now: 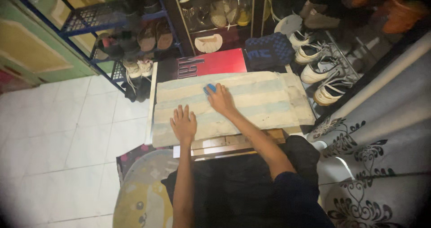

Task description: The person rubs a small rectangular mat with a handheld cleaning tool, then unfolds a white striped towel and continues the same rubbing motion across the towel's surface.

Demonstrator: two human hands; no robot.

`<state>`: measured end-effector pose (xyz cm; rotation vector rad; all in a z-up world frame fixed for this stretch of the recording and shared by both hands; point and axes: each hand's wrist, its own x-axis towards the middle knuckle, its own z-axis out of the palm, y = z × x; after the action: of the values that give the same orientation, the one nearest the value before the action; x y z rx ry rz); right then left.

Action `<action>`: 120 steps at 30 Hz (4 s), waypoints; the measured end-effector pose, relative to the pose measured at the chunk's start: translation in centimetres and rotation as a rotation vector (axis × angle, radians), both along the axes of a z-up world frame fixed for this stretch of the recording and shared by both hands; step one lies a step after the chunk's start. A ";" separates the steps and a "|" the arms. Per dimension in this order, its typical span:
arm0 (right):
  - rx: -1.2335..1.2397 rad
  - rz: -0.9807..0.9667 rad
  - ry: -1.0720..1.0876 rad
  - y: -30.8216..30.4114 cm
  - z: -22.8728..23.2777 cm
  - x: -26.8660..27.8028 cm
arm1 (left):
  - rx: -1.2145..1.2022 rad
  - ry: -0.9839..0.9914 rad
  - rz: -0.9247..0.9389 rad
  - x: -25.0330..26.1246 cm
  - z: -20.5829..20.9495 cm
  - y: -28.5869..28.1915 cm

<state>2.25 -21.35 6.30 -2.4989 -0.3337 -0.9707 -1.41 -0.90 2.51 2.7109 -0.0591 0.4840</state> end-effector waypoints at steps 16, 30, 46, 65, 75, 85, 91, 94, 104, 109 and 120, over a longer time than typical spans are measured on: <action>-0.128 -0.705 -0.091 -25.4 -2.4 -2.6 | -0.015 0.030 0.009 -0.1 0.4 -0.2; 0.054 0.040 -0.107 9.6 0.8 -10.9 | -0.263 0.018 -0.079 3.9 -5.3 3.4; -0.077 -0.672 -0.032 -23.0 -2.2 -14.8 | -0.018 -0.002 -0.097 0.2 -0.9 3.1; 0.001 -0.061 0.198 5.7 -1.1 -5.3 | -0.012 -0.130 -0.044 1.7 -3.3 6.8; 0.162 -0.641 0.144 -11.0 -1.1 -6.9 | -0.050 -0.080 0.041 1.6 -2.9 6.1; 0.103 0.050 0.208 14.4 2.0 -9.3 | -0.011 -0.077 0.025 3.6 -4.9 8.8; 0.029 0.004 0.253 8.1 -1.4 -9.8 | 0.088 0.052 0.015 2.5 -3.0 9.6; 0.063 -0.162 0.185 -2.2 -3.5 -9.8 | 0.115 0.046 0.005 2.5 -3.2 9.8; 0.129 -0.148 0.241 0.8 -2.5 -11.8 | 0.090 0.076 -0.049 2.8 -2.5 10.7; 0.249 0.149 0.215 14.2 -1.5 -12.8 | 0.029 -0.133 -0.142 3.1 -4.1 11.7; 0.079 -0.169 0.099 -9.4 -3.4 -15.0 | 0.018 -0.149 -0.086 2.4 -3.9 11.0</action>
<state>-12.77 -30.76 2.86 -2.5232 -0.0529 -0.9007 0.99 10.08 -1.42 2.6726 -0.2199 0.6609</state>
